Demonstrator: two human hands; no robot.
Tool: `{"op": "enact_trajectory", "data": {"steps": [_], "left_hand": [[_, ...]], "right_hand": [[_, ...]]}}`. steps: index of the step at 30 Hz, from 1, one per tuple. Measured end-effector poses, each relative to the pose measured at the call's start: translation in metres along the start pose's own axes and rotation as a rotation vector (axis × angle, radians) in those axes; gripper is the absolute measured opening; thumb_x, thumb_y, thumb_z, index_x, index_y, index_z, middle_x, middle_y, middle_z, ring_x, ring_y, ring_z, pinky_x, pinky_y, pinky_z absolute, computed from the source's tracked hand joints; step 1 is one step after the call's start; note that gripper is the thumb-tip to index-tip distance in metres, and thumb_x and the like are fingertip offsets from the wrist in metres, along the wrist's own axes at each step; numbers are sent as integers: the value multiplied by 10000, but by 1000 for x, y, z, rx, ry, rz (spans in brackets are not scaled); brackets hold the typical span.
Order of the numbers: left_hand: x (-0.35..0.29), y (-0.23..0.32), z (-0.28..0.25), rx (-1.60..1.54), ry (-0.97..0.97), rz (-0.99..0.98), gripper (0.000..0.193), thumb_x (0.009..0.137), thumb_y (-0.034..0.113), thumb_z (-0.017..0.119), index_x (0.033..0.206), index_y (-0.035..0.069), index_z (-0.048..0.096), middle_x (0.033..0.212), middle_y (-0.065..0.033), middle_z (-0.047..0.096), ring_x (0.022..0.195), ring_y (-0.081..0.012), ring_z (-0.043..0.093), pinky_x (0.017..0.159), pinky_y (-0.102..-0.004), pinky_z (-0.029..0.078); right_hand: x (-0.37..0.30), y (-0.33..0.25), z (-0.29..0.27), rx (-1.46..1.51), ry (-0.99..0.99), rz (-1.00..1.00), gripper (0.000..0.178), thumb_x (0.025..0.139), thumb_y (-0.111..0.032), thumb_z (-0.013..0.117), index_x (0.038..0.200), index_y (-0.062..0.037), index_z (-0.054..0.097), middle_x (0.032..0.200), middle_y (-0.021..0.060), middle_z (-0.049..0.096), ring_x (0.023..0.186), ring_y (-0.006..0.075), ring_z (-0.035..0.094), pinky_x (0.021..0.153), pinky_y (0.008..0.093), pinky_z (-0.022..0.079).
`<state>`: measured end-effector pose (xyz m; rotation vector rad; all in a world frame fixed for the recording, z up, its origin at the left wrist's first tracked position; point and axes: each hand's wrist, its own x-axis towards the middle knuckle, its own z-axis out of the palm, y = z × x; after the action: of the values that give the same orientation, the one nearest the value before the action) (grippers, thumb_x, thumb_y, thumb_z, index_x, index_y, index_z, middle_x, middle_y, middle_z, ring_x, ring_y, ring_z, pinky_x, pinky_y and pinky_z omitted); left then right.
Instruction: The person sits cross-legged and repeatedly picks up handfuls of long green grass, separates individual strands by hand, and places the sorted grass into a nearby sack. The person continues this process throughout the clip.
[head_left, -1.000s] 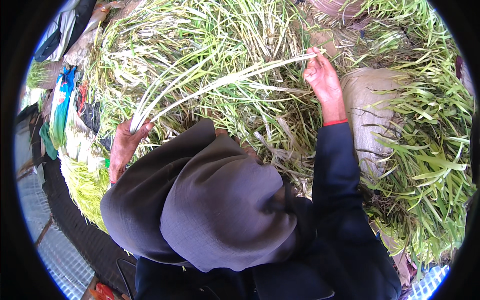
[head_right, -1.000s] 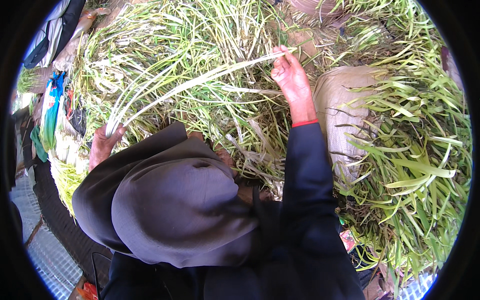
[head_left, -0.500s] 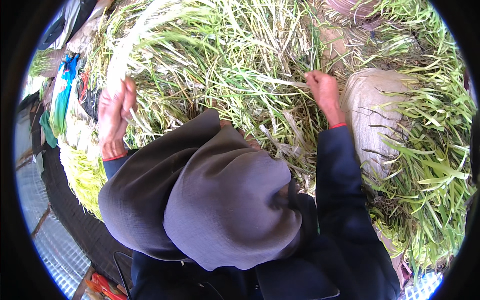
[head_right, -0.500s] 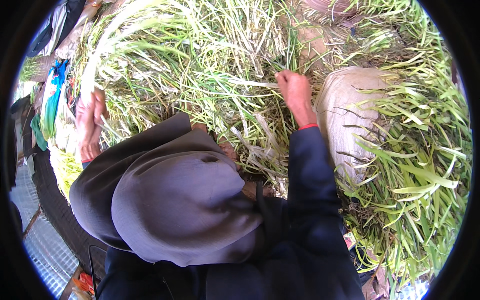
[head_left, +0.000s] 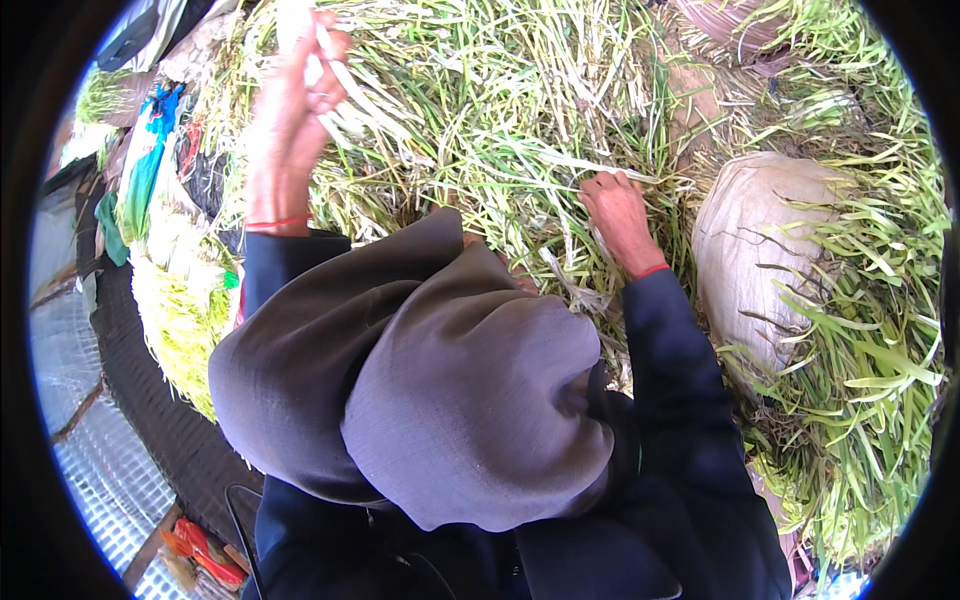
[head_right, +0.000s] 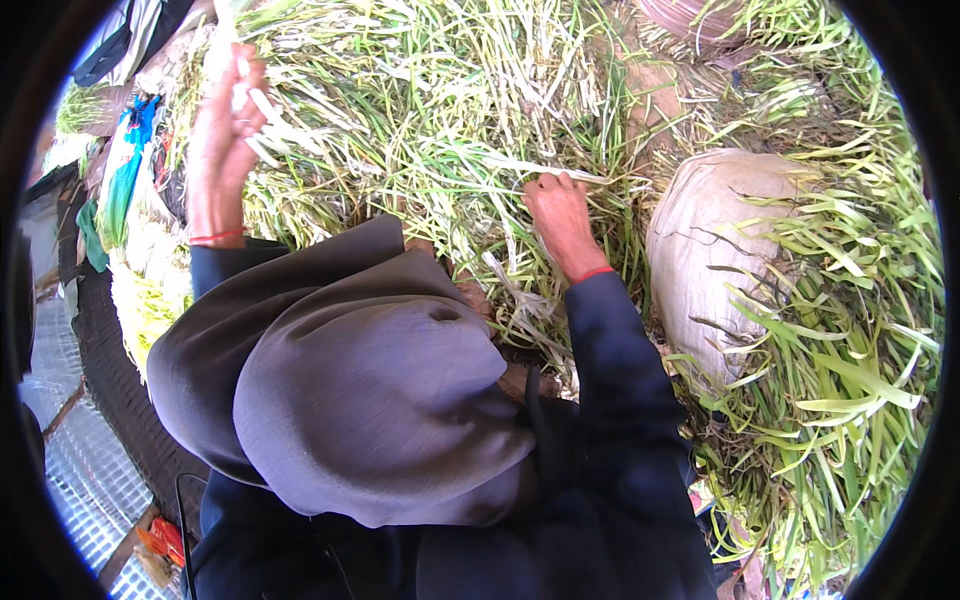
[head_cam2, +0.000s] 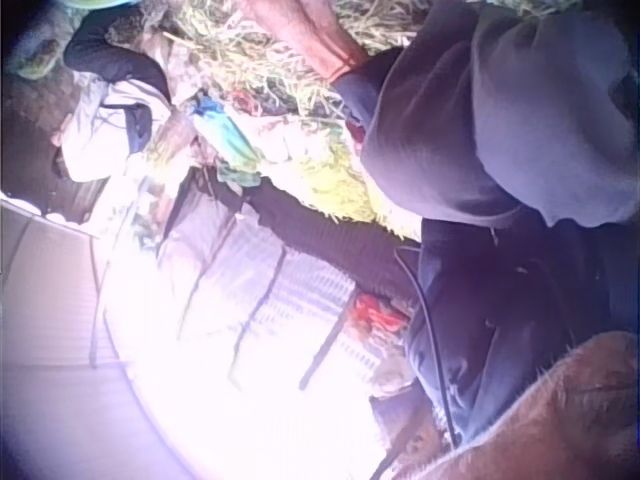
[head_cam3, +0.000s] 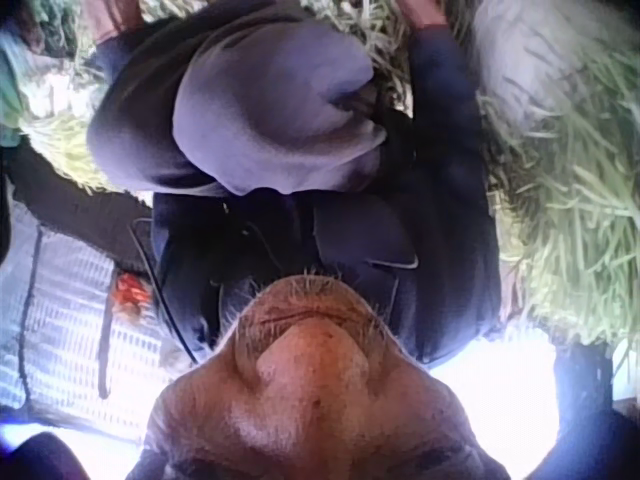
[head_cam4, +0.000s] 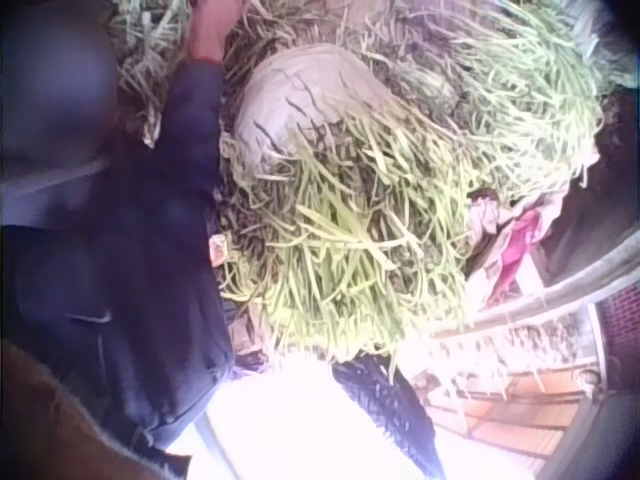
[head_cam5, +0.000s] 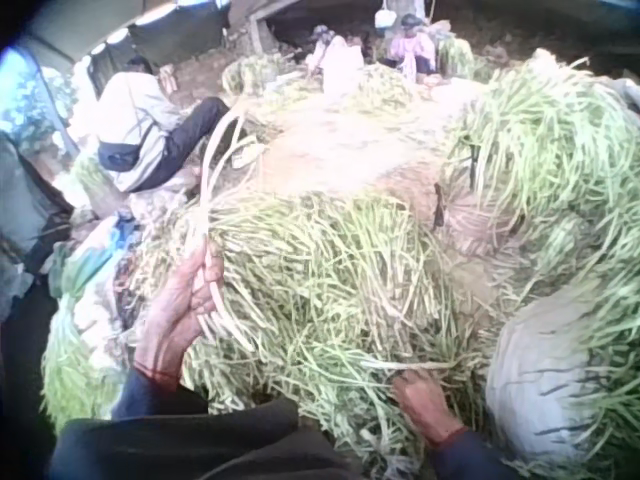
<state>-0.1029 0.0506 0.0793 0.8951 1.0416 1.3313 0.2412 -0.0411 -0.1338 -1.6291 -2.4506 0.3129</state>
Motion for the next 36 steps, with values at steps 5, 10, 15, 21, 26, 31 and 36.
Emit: {"op": "enact_trajectory", "data": {"steps": [5, 10, 15, 21, 26, 31, 36], "left_hand": [[-2, -46, -14, -35, -6, -178, 248, 1017, 291, 535, 1110, 61, 542, 724, 26, 524, 459, -8, 315, 411, -158, 283], [-8, -53, -14, -115, -31, -192, 253, 1032, 304, 504, 1134, 74, 527, 724, 19, 518, 460, -16, 318, 417, -168, 300], [-11, -47, -2, -162, -66, -215, 317, 1048, 359, 452, 1127, 66, 544, 700, 22, 501, 454, -20, 311, 407, -176, 289], [-17, -58, 11, -226, -107, -257, 375, 1057, 396, 395, 1121, 58, 543, 686, 40, 454, 454, -17, 308, 411, -174, 292], [-19, -68, 14, -177, -134, -296, 309, 1042, 358, 468, 1056, 61, 550, 699, 46, 460, 494, -16, 328, 439, -173, 304], [-19, -85, 15, -80, -107, -283, 257, 1016, 339, 536, 988, 86, 569, 748, 6, 553, 551, -60, 449, 513, -202, 380], [-24, -101, 29, -76, -114, -244, 261, 1026, 328, 512, 957, 80, 559, 727, -25, 591, 647, -136, 580, 623, -289, 478]], "right_hand": [[-15, -13, -79, 295, 288, 24, 108, 864, -164, 691, 931, -80, 701, 898, 88, 687, 813, 263, 646, 762, 412, 471], [-44, -39, -175, 860, 450, 400, 172, 927, -102, 664, 1053, 14, 680, 932, 88, 691, 731, 134, 622, 674, 258, 494], [-54, -49, -202, 1225, 528, 437, 185, 979, -108, 587, 1133, -21, 645, 920, 46, 671, 630, 64, 553, 578, 195, 431], [-26, -55, -146, 1448, 252, 550, 194, 961, -135, 623, 1130, -43, 652, 897, 46, 684, 624, 78, 567, 564, 207, 449], [-10, -69, -113, 1350, 288, 504, 210, 914, -116, 699, 1087, 0, 666, 857, 32, 676, 672, 76, 602, 602, 216, 481], [5, -85, -103, 1350, 324, 461, 205, 921, -104, 691, 1085, 17, 672, 921, 33, 658, 681, 78, 604, 619, 211, 476], [10, -88, -100, 1557, 164, 538, 230, 940, -157, 674, 1111, -4, 670, 958, 40, 675, 705, 94, 623, 643, 219, 474]]}}
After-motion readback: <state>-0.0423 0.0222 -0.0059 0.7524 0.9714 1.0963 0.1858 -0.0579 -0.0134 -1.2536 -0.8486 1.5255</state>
